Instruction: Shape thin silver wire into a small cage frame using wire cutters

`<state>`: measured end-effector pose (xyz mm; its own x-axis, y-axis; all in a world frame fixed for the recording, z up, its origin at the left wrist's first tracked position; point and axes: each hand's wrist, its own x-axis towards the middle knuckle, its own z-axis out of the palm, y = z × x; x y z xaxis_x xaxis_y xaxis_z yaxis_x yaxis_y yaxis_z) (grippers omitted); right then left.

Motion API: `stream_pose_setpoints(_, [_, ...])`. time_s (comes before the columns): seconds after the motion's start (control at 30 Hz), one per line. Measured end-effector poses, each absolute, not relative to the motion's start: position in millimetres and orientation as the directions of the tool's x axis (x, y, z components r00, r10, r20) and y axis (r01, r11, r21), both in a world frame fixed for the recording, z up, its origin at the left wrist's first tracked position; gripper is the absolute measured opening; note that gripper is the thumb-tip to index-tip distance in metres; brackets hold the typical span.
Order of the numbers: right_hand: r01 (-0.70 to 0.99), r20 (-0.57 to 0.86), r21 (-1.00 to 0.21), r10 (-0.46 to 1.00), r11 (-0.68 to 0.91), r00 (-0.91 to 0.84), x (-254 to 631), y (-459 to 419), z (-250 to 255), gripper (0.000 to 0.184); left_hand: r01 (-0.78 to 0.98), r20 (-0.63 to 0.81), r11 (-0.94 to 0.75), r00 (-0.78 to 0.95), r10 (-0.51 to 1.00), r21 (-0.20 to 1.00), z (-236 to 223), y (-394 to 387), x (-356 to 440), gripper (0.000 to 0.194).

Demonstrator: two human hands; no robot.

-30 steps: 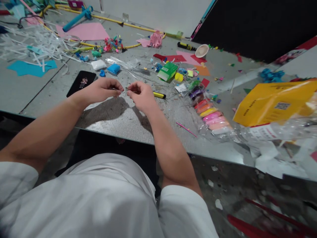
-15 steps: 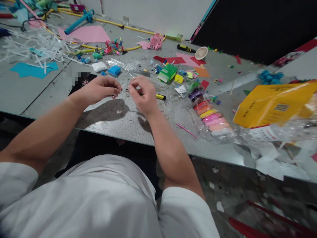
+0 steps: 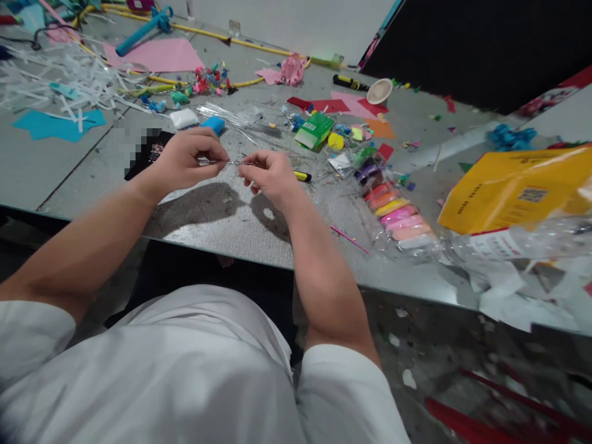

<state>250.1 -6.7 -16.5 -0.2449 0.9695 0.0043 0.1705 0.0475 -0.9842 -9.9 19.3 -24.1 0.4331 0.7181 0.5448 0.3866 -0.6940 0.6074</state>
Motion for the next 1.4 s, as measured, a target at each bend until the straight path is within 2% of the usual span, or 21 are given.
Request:
stream_pose_setpoints(0.13, [0.311, 0.117, -0.93, 0.958, 0.199, -0.263, 252.7, -4.5, -19.6, 0.035, 0.378, 0.51, -0.673, 0.449, 0.734, 0.636, -19.7, 16.0, -12.0, 0.007])
stream_pose_setpoints(0.2, [0.388, 0.237, -0.85, 0.917, 0.356, -0.322, 257.2, -4.7, -18.7, 0.027, 0.362, 0.472, -0.637, 0.449, 0.759, 0.68, -17.0, 14.9, -14.2, 0.006])
stream_pose_setpoints(0.33, [0.436, 0.505, -0.502, 0.662, 0.747, -0.553, 269.5, -10.7, -13.3, 0.011, 0.279, 0.312, -0.488, 0.495, 0.811, 0.827, -10.3, 11.9, -19.1, 0.014])
stream_pose_setpoints(0.47, [0.426, 0.646, -0.25, 0.478, 0.87, -0.596, 273.3, -22.8, -11.7, 0.025, 0.118, 0.184, -0.291, 0.54, 0.822, 0.95, -3.0, 6.7, -22.2, 0.022])
stream_pose_setpoints(0.53, [0.402, 0.711, -0.168, 0.393, 0.9, -0.583, 271.2, -27.7, -13.4, 0.034, 0.048, 0.132, -0.194, 0.573, 0.809, 0.98, -0.9, 4.9, -23.3, 0.025])
stream_pose_setpoints(0.6, [0.384, 0.755, -0.127, 0.34, 0.915, -0.56, 268.6, -29.5, -15.8, 0.038, 0.055, 0.098, -0.157, 0.568, 0.817, 0.986, -0.5, 4.6, -24.1, 0.027])
stream_pose_setpoints(0.7, [0.414, 0.753, -0.139, 0.368, 0.899, -0.546, 267.5, -25.9, -19.2, 0.032, 0.134, 0.09, -0.177, 0.487, 0.869, 0.975, -2.0, 6.2, -24.1, 0.025])
stream_pose_setpoints(0.83, [0.451, 0.72, -0.125, 0.393, 0.884, -0.571, 271.0, -15.9, -23.4, 0.034, 0.146, 0.064, -0.142, 0.439, 0.896, 0.979, -3.9, 7.3, -21.8, 0.017])
stream_pose_setpoints(1.0, [0.42, 0.752, -0.046, 0.309, 0.906, -0.583, 270.6, -9.9, -29.9, 0.034, 0.118, 0.041, -0.106, 0.458, 0.888, 0.987, -5.7, 6.0, -23.0, 0.017])
stream_pose_setpoints(1.13, [0.435, 0.762, -0.025, 0.299, 0.9, -0.574, 266.1, -18.3, -32.6, 0.039, 0.106, 0.057, -0.127, 0.503, 0.862, 0.986, -11.6, 10.6, -28.4, 0.027])
stream_pose_setpoints(1.27, [0.486, 0.707, -0.179, 0.455, 0.856, -0.542, 262.7, -27.4, -27.9, 0.034, 0.098, 0.167, -0.262, 0.549, 0.819, 0.96, -16.0, 16.8, -29.1, 0.036])
stream_pose_setpoints(1.4, [0.552, 0.66, -0.394, 0.644, 0.735, -0.387, 259.7, -23.5, -22.3, 0.014, 0.166, 0.257, -0.351, 0.416, 0.872, 0.922, -15.1, 17.3, -21.5, 0.034])
